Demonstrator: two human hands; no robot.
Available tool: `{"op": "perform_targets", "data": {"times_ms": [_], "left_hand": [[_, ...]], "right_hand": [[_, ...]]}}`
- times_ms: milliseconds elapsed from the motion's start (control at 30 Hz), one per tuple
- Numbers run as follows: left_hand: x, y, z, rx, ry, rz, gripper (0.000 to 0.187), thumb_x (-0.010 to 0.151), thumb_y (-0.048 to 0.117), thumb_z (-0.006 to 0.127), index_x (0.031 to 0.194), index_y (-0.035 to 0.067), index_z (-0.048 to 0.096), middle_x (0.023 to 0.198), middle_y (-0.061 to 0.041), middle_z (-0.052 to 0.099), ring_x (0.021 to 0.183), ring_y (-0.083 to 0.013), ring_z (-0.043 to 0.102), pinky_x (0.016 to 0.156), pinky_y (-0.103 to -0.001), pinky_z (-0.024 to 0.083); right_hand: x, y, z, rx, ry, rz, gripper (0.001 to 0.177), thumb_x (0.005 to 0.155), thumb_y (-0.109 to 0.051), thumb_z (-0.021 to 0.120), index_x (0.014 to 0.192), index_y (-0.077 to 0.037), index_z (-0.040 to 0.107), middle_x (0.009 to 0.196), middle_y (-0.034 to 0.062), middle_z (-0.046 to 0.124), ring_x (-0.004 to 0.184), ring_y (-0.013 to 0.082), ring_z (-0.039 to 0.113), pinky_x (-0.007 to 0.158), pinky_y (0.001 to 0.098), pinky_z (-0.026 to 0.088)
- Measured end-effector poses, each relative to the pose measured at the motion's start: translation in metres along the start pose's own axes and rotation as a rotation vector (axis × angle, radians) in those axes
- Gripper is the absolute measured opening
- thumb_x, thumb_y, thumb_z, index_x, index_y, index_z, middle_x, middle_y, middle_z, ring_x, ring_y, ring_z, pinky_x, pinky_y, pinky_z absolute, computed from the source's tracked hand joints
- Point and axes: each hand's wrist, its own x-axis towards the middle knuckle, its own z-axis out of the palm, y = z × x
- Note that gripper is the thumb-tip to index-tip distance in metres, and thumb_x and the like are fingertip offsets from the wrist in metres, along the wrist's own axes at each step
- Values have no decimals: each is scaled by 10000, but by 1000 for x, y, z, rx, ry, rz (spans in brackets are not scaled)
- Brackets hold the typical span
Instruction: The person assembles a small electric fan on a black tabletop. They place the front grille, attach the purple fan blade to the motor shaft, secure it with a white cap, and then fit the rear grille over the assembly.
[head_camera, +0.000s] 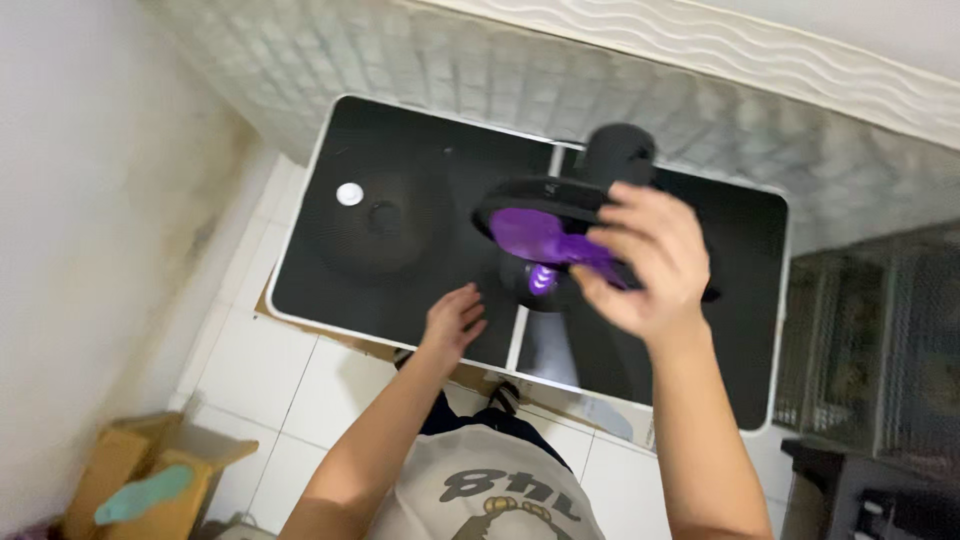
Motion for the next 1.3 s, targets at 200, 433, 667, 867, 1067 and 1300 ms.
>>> {"op": "perform_targets", "data": {"times_ms": [200,433,667,867,1067,1300], "left_hand": [[65,42,-151,-235,378,94,452,956,318,651,1344,102,568,1336,-113,624,1226,-271,570,1048,-471,442],[127,90,-262,93,481,195,346,965,311,685,1211,76,619,1060,-61,665,929,-199,598,756,-367,486],[149,110,-292,210,354,210,376,934,336,684,1210,82,654,1005,-29,672,868,-135,617,710,-299,498],[168,115,-297,242,264,282,407,947,269,728,1273,46,632,967,-81,708,877,-155,639,750,-290,503],[171,128,-296,292,196,254,420,880,99,756,1269,17,619,963,-139,754,822,-187,742,774,-314,591],[161,137,-292,349,229,252,358,885,28,739,1230,-2,645,897,-152,760,782,-189,758,738,-298,587]], "right_hand": [[31,-40,109,233,-285,-15,236,763,-68,856,929,-64,689,988,71,691,1042,291,713,905,424,571],[20,-20,303,327,-595,174,151,786,-82,791,915,-65,715,968,94,705,981,296,670,863,419,527],[-45,13,439,333,-929,589,201,884,-125,705,1071,-60,735,1088,119,703,1076,329,652,942,425,526],[-63,15,514,109,-1192,656,580,875,-87,706,1420,-114,508,1452,127,483,1320,363,480,1094,447,426],[-57,7,580,55,-1093,726,726,864,-16,691,1522,-148,413,1527,153,399,1326,405,441,1102,465,419],[-88,3,629,28,-757,681,406,924,-29,697,1319,-119,666,1213,163,584,1124,390,571,984,480,505]]}}
